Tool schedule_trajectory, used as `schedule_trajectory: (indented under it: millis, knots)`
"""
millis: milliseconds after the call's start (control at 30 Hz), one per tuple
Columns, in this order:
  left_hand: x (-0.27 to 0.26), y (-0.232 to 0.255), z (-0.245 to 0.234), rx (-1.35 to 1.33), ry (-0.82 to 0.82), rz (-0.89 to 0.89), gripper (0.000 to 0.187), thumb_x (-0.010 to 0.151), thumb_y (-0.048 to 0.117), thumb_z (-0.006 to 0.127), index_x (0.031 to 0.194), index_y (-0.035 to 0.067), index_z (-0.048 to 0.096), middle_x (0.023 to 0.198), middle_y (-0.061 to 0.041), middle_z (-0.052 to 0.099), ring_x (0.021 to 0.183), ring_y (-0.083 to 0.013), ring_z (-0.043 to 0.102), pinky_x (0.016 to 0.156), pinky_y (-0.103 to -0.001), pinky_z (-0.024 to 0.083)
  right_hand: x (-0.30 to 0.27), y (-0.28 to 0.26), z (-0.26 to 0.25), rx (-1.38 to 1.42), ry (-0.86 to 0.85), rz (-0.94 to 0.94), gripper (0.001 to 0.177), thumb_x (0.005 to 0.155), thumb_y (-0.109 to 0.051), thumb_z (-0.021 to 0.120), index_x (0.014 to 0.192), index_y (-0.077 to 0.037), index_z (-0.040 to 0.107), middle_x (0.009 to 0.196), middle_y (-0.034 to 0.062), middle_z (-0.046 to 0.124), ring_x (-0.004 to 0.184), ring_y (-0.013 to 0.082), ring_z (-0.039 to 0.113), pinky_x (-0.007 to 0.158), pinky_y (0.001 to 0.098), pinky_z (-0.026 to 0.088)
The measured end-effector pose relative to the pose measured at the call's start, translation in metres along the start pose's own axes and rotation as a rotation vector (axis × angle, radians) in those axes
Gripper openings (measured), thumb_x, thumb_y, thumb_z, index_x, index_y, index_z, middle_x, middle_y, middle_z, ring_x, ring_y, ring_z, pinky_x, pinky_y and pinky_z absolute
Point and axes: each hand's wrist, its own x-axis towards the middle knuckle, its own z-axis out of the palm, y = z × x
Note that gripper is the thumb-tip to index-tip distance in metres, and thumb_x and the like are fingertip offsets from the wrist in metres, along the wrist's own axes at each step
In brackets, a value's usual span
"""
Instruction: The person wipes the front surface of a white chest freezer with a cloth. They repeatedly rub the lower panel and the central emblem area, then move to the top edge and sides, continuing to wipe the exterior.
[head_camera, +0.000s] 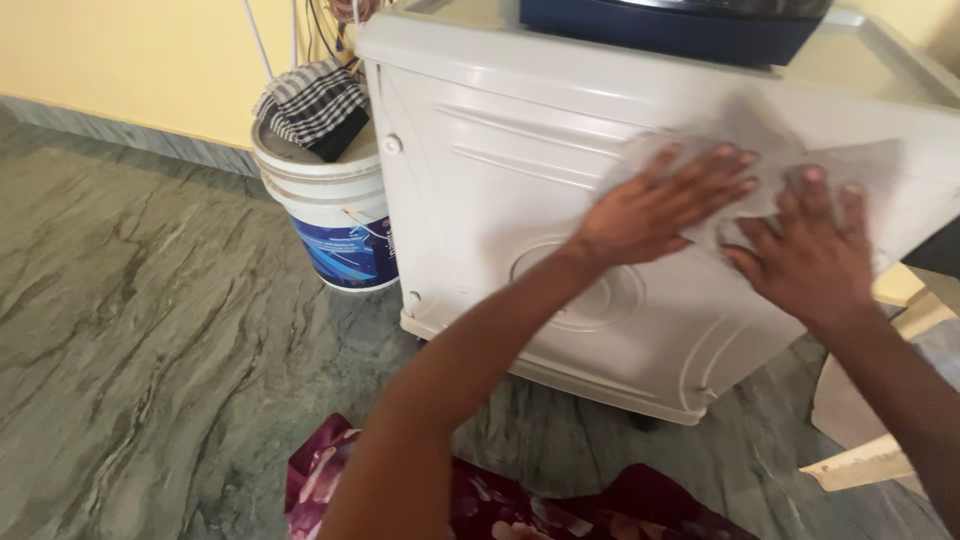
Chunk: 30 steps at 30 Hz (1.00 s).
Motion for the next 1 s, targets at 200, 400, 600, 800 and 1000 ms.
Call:
schedule_trajectory:
  millis: [200,400,600,800,1000]
  knots:
    - [-0.112,-0.106,-0.014,-0.154,-0.07,-0.234,0.107,0.088,0.067,0.073,0.171,0.029,0.018,0.178,-0.006,0.008,0.165,-0.0307,0.006,0.132,-0.062,0.003,0.109,-0.084,-0.036,0.116,0.324,-0.128,0.05,0.102,-0.063,0.05,0.136,-0.031,0.068,0.166,0.008,0.044,0.159,0.0328,0.024,0.127,0.059,0.016]
    - [-0.213,-0.199,-0.038,-0.224,-0.055,-0.539,0.105,0.089,0.074,0.065,0.164,0.015,0.023,0.169,-0.021,0.016,0.156,-0.046,0.016,0.124,-0.068,0.013,0.2,-0.173,-0.085,0.137,0.356,-0.11,0.056,0.107,-0.064,0.05,0.15,-0.032,0.063,0.175,0.0086,0.032,0.159,0.0345,0.023,0.124,0.059,0.016]
    - [-0.284,-0.194,-0.011,-0.184,-0.163,-0.514,0.086,0.097,0.062,0.061,0.163,0.013,0.034,0.149,-0.031,0.041,0.14,-0.0488,0.041,0.124,-0.069,0.02,0.218,-0.257,-0.077,0.29,0.26,-0.102,0.057,0.104,-0.063,0.047,0.148,-0.03,0.06,0.173,0.0067,0.029,0.158,0.0349,0.021,0.119,0.0618,0.02]
    - [-0.36,-0.132,0.043,-0.281,-0.356,-0.552,0.077,0.092,0.06,0.06,0.14,0.002,0.047,0.129,-0.036,0.05,0.129,-0.0557,0.046,0.12,-0.068,0.023,0.169,-0.362,-0.017,0.305,0.229,-0.235,0.059,0.107,-0.057,0.044,0.152,-0.021,0.053,0.171,0.0082,0.03,0.156,0.0336,0.022,0.115,0.0599,0.028]
    - [-0.433,-0.072,0.074,-0.261,-0.429,-0.489,0.084,0.094,0.06,0.056,0.141,-0.009,0.045,0.138,-0.04,0.046,0.134,-0.0555,0.041,0.116,-0.062,0.022,0.115,-0.456,0.053,0.263,0.198,-0.459,0.061,0.108,-0.046,0.035,0.161,-0.015,0.044,0.171,0.0132,0.026,0.157,0.0353,0.019,0.118,0.0571,0.023]
